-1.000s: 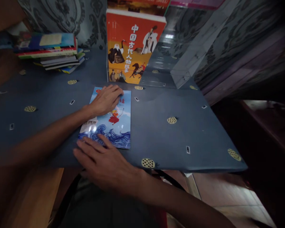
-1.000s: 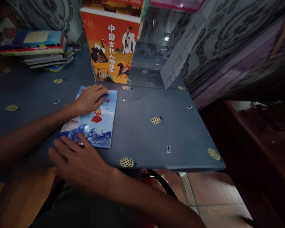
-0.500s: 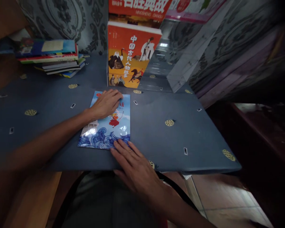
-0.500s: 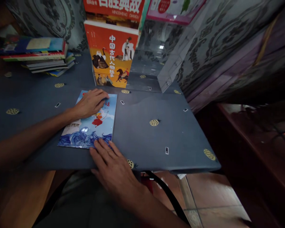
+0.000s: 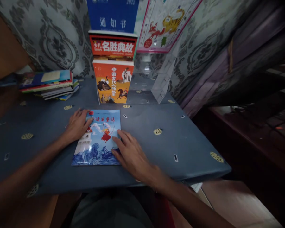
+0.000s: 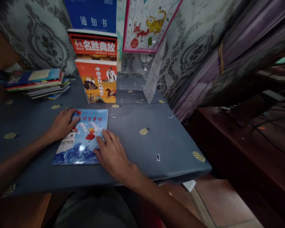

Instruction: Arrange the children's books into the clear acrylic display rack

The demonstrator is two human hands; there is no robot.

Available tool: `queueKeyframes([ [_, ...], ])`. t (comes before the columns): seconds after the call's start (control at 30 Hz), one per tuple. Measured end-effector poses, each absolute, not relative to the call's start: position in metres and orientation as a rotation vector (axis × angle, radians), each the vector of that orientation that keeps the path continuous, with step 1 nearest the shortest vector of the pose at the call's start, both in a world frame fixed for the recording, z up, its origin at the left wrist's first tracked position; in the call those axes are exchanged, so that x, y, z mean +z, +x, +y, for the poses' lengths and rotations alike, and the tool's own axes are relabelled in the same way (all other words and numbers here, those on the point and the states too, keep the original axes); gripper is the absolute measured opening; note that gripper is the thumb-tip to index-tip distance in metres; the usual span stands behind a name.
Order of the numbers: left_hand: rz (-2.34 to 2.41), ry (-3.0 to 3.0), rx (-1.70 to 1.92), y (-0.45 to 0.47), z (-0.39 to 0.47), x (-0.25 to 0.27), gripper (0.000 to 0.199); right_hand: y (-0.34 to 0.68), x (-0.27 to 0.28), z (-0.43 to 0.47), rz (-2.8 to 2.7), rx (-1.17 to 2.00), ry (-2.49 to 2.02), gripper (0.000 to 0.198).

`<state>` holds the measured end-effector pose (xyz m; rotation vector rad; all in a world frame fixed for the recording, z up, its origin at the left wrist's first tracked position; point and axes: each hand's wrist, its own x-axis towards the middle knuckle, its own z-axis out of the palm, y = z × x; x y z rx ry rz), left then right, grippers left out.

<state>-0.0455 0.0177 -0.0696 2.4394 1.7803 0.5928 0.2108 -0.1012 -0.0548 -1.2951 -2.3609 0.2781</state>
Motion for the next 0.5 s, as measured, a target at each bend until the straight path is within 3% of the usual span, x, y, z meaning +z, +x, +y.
queueKeyframes([
  [0.13, 1.708, 2.305, 0.625, -0.046, 0.006, -0.065, 0.054, 0.197, -0.058, -0.079, -2.407, 0.261, -1.392, 0.043],
  [0.33, 1.552, 1.703, 1.014, -0.032, 0.005, -0.054, 0.056, 0.192, -0.056, -0.075, -2.394, 0.316, -1.437, 0.046],
  [0.5, 1.36, 0.952, 1.295, -0.025, 0.006, -0.04, 0.028, 0.193, -0.059, -0.077, -2.33, 0.376, -1.453, 0.047],
])
